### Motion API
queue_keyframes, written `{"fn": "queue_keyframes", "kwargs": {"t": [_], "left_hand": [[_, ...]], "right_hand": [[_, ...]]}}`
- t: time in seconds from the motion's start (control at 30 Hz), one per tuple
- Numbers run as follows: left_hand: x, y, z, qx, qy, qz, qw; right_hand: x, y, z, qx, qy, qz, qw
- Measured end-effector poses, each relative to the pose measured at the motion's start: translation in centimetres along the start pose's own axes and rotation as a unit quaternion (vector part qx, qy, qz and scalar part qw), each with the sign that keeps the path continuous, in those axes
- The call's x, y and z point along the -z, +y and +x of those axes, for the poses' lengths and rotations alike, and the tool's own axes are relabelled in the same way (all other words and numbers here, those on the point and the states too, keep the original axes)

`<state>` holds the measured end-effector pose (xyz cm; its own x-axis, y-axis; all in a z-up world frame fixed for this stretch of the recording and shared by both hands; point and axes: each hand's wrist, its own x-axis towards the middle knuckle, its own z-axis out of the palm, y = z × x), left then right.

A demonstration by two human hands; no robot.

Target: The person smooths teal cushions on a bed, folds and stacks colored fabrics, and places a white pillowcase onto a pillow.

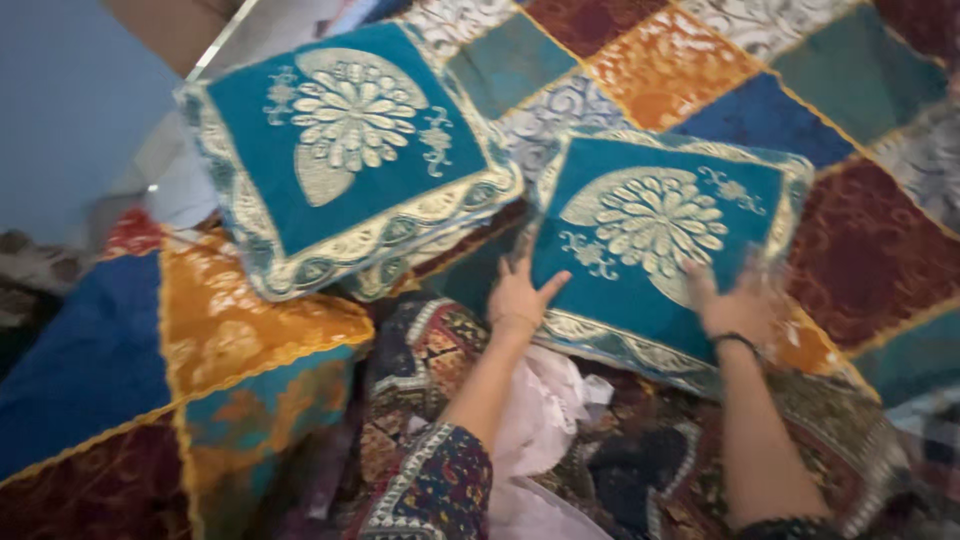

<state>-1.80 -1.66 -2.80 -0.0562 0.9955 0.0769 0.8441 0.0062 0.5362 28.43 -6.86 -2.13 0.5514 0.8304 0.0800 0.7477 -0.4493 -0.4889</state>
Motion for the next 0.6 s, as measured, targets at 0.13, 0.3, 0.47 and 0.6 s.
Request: {"fn": "queue_keyframes", "kwargs": {"t": [0.13, 0.3, 0.47, 0.6], "left_hand": [[2.9, 1.5, -0.1, 0.079, -0.132, -0.008, 0.988], [7.8, 4.3, -1.2, -0.009, -0.056, -0.033, 0.998], [14.8, 6.5, -1.8, -0.13, 0.11, -0.072, 0.983], [22.4, 5.9, -0.5, -0.165, 0.205, -0.104, 0.959]], "right_hand": [[-1.1, 4.7, 2.1, -0.156, 0.013, 0.164, 0.974], [-1.3, 7.6, 3.6, -0.128, 0.025, 0.272, 0.953], [2.7, 3.4, 2.8, 0.101, 0.088, 0.455, 0.88], [5.5, -6.2, 4.3, 0.198, 0.043, 0.54, 0.817]]}}
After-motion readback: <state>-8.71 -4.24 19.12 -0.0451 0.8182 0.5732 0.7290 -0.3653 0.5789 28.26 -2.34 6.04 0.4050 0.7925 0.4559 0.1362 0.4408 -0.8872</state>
